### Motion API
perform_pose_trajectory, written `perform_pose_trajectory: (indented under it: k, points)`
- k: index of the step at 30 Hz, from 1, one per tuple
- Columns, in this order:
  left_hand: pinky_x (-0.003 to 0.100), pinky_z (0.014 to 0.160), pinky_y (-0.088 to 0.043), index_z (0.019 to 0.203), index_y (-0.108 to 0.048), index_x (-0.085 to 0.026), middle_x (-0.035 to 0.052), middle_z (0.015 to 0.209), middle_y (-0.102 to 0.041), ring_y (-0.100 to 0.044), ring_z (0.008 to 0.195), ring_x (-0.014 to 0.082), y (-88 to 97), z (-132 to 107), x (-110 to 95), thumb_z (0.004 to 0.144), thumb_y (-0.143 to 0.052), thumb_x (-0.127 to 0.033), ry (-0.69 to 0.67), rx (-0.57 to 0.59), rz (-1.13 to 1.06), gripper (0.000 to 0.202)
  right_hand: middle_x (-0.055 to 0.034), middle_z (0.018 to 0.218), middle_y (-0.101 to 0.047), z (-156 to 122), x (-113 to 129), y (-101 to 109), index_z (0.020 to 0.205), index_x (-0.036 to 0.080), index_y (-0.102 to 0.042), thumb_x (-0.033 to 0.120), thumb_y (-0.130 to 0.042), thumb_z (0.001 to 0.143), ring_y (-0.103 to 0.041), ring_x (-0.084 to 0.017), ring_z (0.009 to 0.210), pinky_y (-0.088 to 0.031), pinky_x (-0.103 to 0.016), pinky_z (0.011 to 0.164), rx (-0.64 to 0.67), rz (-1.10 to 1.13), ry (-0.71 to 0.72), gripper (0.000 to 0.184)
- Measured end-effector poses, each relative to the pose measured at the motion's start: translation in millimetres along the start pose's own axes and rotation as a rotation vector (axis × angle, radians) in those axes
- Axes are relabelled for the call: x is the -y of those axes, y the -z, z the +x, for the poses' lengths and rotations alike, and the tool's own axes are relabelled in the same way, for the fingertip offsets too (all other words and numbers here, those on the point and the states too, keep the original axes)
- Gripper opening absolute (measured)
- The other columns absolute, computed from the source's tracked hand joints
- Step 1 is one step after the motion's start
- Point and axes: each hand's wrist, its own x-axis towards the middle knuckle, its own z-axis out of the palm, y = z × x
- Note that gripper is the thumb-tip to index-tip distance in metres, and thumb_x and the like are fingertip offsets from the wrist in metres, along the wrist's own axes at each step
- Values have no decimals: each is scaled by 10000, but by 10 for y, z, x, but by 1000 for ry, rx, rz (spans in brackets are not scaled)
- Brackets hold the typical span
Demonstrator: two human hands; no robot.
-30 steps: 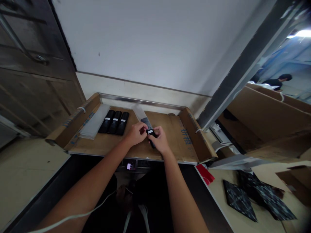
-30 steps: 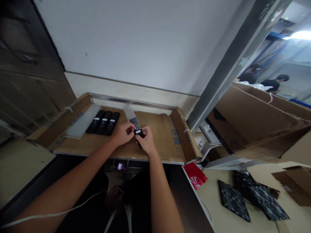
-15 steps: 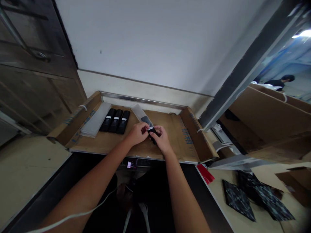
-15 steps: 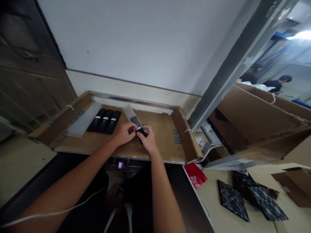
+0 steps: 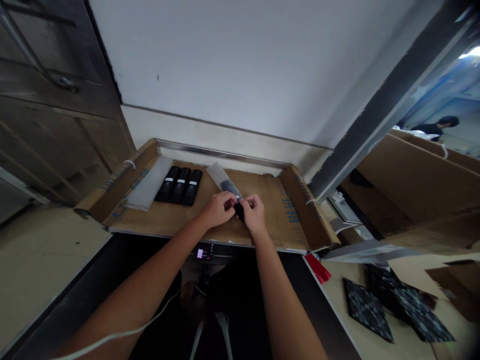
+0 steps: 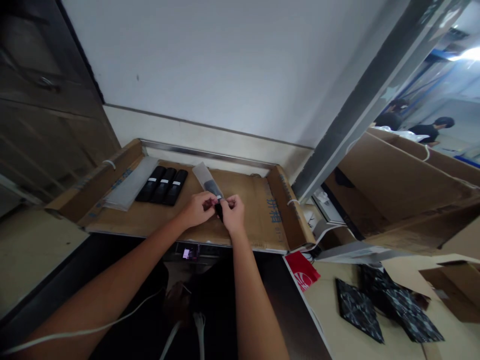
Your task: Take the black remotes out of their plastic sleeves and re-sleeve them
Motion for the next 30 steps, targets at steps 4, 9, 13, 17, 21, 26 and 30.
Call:
perform_pose_trajectory:
  k: [4,9,13,17,21,26,30]
  points:
    - [243,618,-433,806,-598,-186,-11,743,-586,-544,647,114,2,-2,-17,719,-560,-28,0,7,4,184,57,544,-536,18,-12,-4,715,247,-432,470,-690,733,-538,-144,425,-427,-261,394,-46,-37,19,342]
    - [251,632,-409,811,-550,-187,-10,750,-564,-524,662,122,-20,0,-25,747,-561,-73,52,-45,81,132,69,523,-533,23,8,-9,706,237,-458,470,-703,720,-546,-140,428,-419,-247,402,-111,-28,19,339]
    - [270,632,-370,744,-519,-191,-12,692,-542,-502,644,133,-49,11,-6,789,-554,-126,129,-78,201,87,73,508,-545,15,6,-13,741,242,-461,484,-677,748,-554,-152,409,-386,-242,384,-121,-14,-20,325]
    - [278,629,-353,700,-514,-193,-9,666,-545,-497,630,136,-64,12,-11,793,-534,-116,139,-24,225,122,70,503,-524,16,-11,-22,714,243,-456,492,-646,783,-522,-143,419,-362,-242,412,-156,-112,-18,321]
    - [274,635,-354,712,-519,-188,-1,694,-558,-503,653,139,-63,6,-36,784,-529,-103,119,35,182,112,55,513,-473,9,33,-37,608,234,-415,537,-567,846,-464,-128,502,-344,-248,507,-300,-271,50,415]
    - [273,657,-364,736,-518,-186,7,727,-563,-504,689,144,-56,2,-25,781,-512,-95,70,110,110,101,11,552,-510,-30,154,-85,573,226,-428,583,-413,925,-444,-152,567,-295,-278,575,-395,-439,65,501]
    - [270,649,-359,736,-505,-190,-2,717,-545,-486,679,140,-47,-3,-1,779,-511,-108,68,123,78,92,-59,631,-596,-42,214,-160,595,225,-481,594,-342,944,-473,-194,613,-271,-303,597,-426,-538,34,526]
